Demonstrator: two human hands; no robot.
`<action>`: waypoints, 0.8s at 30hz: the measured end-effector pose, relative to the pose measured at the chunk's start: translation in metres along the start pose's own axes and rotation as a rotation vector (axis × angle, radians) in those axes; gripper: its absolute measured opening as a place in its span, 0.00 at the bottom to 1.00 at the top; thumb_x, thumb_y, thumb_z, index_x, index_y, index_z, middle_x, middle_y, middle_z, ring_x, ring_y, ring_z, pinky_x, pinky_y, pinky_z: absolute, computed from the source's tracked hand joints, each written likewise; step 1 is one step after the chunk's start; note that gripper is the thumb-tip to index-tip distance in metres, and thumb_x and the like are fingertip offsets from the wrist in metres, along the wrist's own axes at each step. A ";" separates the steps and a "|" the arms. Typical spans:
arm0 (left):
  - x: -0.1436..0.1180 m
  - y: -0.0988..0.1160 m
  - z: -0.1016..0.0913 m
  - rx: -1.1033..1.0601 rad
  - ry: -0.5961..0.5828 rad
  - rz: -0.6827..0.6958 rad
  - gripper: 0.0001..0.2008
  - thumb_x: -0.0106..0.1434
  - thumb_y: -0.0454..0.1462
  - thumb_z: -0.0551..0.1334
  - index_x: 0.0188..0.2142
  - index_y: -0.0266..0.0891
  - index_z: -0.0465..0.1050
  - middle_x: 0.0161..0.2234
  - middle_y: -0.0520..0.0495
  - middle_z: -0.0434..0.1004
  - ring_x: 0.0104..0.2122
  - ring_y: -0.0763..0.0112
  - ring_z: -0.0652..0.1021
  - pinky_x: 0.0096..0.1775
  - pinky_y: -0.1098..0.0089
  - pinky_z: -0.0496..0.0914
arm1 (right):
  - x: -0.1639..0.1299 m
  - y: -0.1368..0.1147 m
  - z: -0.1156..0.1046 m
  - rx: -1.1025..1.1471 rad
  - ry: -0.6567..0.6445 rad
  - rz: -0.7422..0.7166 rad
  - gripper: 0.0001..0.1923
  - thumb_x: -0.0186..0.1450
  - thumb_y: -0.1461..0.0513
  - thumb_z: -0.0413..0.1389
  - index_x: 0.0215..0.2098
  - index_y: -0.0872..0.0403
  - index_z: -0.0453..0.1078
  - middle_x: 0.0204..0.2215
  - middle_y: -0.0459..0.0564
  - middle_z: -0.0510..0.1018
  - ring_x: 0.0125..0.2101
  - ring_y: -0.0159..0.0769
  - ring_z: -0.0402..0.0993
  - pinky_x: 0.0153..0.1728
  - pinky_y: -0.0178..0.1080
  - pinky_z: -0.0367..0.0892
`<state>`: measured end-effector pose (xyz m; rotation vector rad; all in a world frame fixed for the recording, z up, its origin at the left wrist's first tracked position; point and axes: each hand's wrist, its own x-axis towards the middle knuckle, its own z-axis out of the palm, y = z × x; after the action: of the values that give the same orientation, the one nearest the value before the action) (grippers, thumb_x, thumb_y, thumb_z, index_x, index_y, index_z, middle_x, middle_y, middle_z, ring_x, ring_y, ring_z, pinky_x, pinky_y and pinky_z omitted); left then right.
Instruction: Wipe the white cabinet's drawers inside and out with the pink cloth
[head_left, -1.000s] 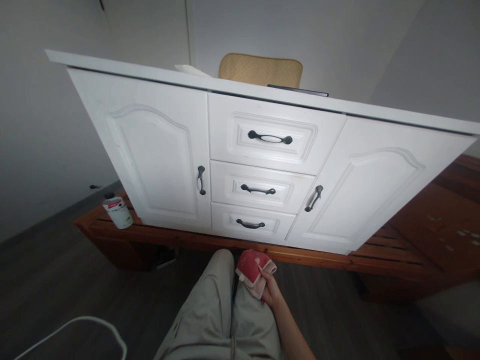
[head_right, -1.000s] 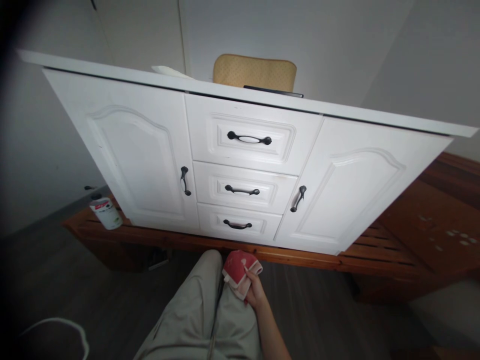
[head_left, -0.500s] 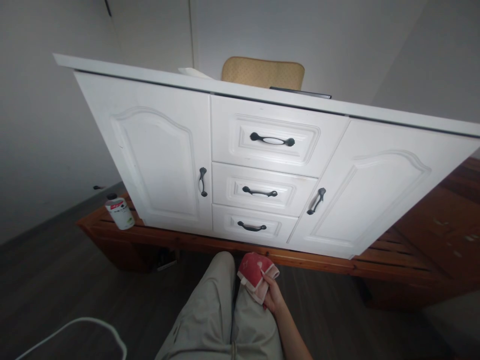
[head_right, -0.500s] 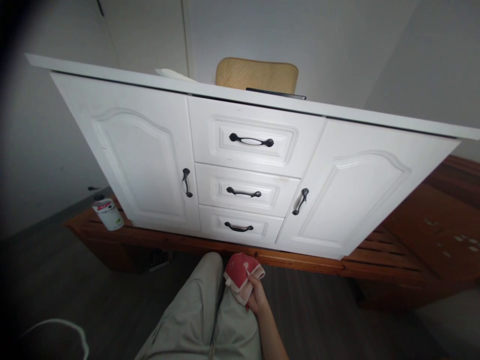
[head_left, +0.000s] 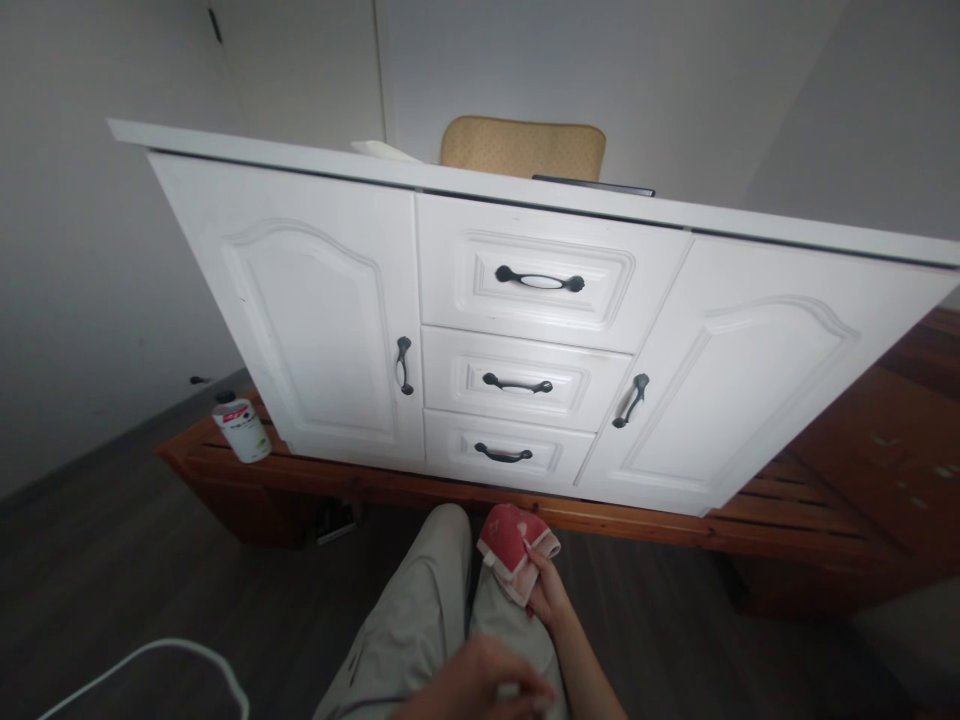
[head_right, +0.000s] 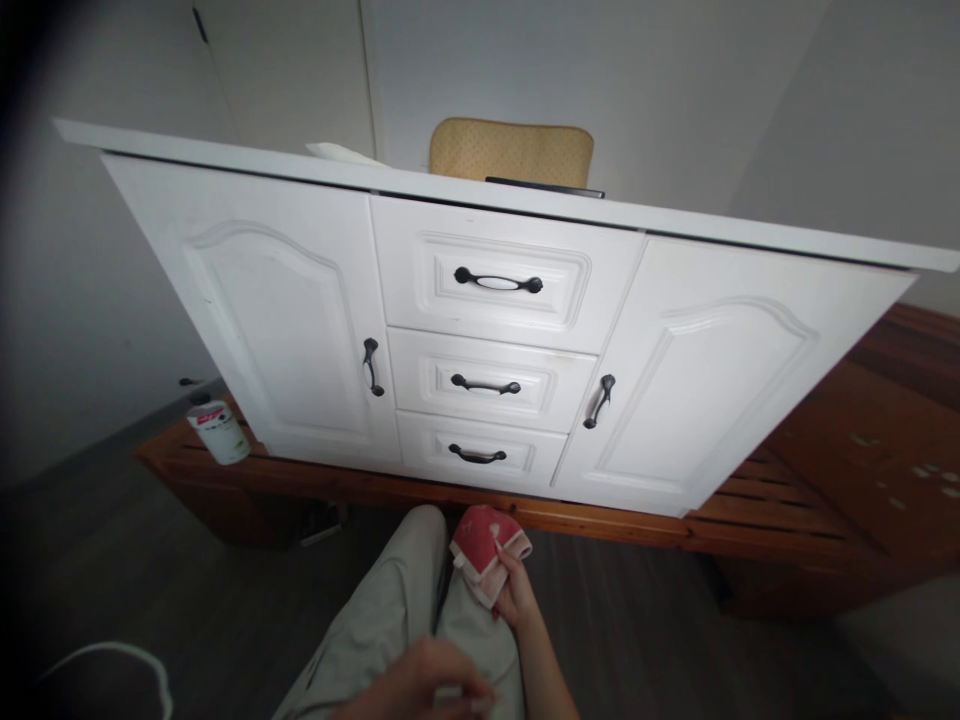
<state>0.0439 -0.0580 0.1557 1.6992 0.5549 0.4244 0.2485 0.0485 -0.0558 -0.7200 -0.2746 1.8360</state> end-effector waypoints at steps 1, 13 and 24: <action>0.018 -0.003 -0.017 0.035 0.069 0.001 0.14 0.72 0.42 0.58 0.53 0.44 0.76 0.58 0.44 0.75 0.59 0.56 0.72 0.65 0.52 0.62 | 0.000 0.000 0.001 0.003 -0.005 -0.013 0.20 0.56 0.57 0.68 0.45 0.55 0.79 0.43 0.55 0.85 0.51 0.47 0.80 0.61 0.50 0.66; 0.165 -0.042 -0.121 0.918 0.717 -0.173 0.19 0.70 0.40 0.60 0.58 0.36 0.69 0.57 0.36 0.73 0.59 0.50 0.70 0.58 0.50 0.67 | 0.002 -0.003 0.003 0.033 -0.034 -0.014 0.20 0.57 0.60 0.67 0.47 0.56 0.78 0.49 0.56 0.83 0.58 0.45 0.74 0.66 0.48 0.60; 0.129 -0.059 -0.079 0.879 0.802 -0.172 0.09 0.68 0.34 0.59 0.46 0.39 0.75 0.48 0.43 0.73 0.51 0.57 0.71 0.55 0.57 0.68 | -0.002 -0.003 0.006 0.002 -0.008 -0.065 0.21 0.52 0.62 0.68 0.45 0.56 0.79 0.47 0.55 0.84 0.52 0.47 0.79 0.63 0.49 0.64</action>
<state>0.0969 0.0887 0.1103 2.2440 1.6426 0.8194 0.2474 0.0488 -0.0489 -0.6950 -0.2979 1.7781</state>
